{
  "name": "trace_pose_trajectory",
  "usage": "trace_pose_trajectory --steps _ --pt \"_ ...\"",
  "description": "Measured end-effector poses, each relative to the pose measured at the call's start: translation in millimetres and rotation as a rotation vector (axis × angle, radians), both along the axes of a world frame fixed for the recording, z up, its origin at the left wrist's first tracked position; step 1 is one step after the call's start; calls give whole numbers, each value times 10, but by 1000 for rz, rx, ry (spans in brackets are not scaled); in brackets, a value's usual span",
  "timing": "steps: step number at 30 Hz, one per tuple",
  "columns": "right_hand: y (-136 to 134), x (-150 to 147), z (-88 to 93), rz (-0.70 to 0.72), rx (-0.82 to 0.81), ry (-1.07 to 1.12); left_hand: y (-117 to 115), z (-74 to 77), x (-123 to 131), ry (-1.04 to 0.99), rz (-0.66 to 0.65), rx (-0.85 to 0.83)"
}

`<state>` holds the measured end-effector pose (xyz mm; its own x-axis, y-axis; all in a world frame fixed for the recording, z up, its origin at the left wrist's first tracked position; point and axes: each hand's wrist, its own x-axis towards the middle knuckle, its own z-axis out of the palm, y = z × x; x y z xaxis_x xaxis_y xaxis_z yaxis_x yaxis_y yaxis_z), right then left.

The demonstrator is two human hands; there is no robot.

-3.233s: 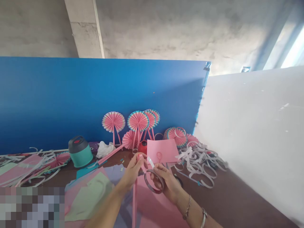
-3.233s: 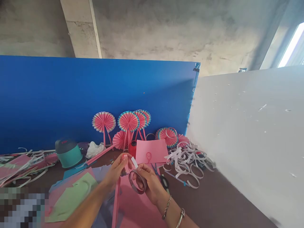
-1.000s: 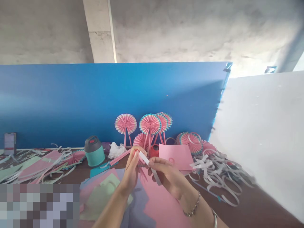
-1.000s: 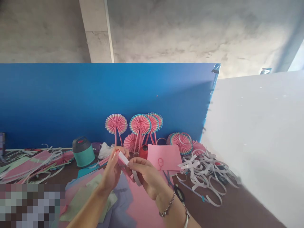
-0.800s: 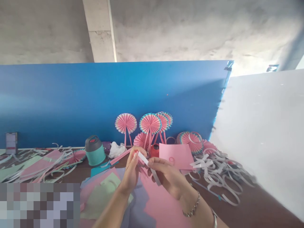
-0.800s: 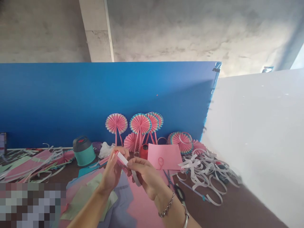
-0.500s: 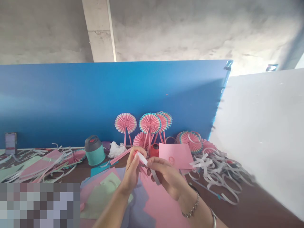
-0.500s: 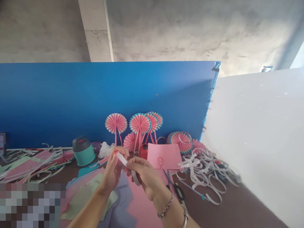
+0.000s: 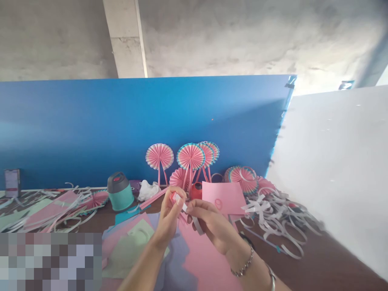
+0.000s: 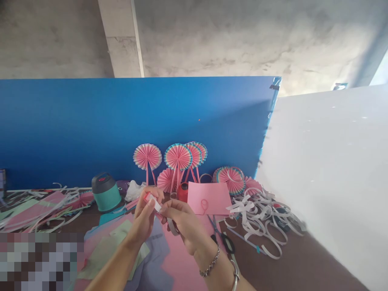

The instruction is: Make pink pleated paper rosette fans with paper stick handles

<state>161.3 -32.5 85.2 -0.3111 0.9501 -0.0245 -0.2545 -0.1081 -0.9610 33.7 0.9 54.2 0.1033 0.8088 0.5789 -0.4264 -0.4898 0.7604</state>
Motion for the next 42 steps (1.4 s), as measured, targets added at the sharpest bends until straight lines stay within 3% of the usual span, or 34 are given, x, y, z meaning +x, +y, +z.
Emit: trace_pose_trajectory --steps 20,31,42 --pt "-27 -4 38 -10 -36 -13 -42 49 41 -31 -1 -46" --pt "-27 0 58 -60 85 -108 -25 56 39 43 230 -6" --pt "-18 22 50 -78 112 -170 12 41 -32 25 256 -19"
